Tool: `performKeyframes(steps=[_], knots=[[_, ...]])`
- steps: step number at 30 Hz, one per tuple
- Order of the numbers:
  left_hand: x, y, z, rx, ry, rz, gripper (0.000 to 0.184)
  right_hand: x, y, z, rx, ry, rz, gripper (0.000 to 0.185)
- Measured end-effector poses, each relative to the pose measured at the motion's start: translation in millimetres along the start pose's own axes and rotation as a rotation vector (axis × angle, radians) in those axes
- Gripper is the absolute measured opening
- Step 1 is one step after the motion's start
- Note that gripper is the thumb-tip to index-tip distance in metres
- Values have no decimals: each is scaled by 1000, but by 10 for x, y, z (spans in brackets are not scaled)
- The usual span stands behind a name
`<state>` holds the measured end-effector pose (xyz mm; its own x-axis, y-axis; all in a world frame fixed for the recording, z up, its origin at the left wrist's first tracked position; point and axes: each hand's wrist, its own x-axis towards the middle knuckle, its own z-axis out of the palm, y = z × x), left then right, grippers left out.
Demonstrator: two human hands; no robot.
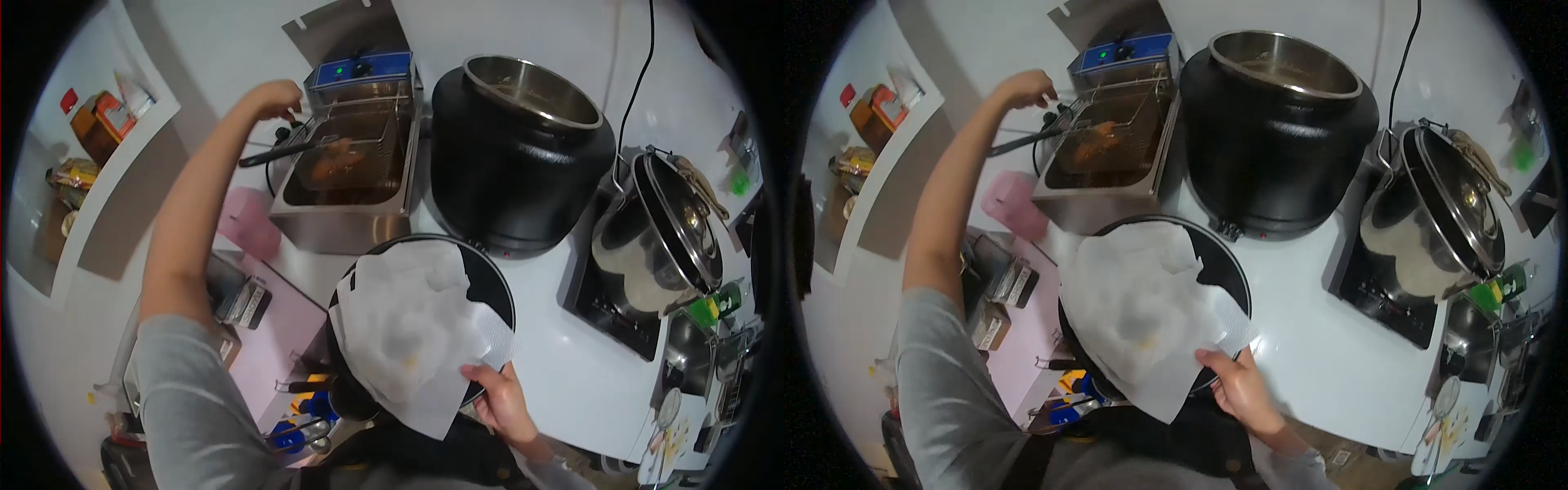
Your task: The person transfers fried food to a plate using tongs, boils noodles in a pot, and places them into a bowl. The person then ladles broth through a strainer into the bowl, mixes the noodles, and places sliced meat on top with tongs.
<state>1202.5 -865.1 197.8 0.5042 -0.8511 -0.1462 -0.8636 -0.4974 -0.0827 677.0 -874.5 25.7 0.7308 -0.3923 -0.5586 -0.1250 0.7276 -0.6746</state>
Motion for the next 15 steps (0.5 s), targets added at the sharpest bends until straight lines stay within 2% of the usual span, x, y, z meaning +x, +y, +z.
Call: performKeyframes(steps=[1,3,4,9,11,13,15], knots=[[244,7,88,66,-102,16,29,9,-27,-14,38,16,-21,48],[455,299,233,-73,-231,-206,16,50,-81,-99,62,36,-42,49],[565,345,338,-239,-271,-377,10,71,-129,-119,55,36,-42,49],[749,102,737,-552,-144,-417,6,192,-309,-225,12,52,12,46],[772,50,765,-549,-156,-396,3,286,-313,-224,25,74,-3,44],[658,133,581,-416,-236,-336,9,348,-344,-219,35,86,-13,43],[652,132,591,-328,-228,-382,13,401,-348,-228,33,74,-13,42]])
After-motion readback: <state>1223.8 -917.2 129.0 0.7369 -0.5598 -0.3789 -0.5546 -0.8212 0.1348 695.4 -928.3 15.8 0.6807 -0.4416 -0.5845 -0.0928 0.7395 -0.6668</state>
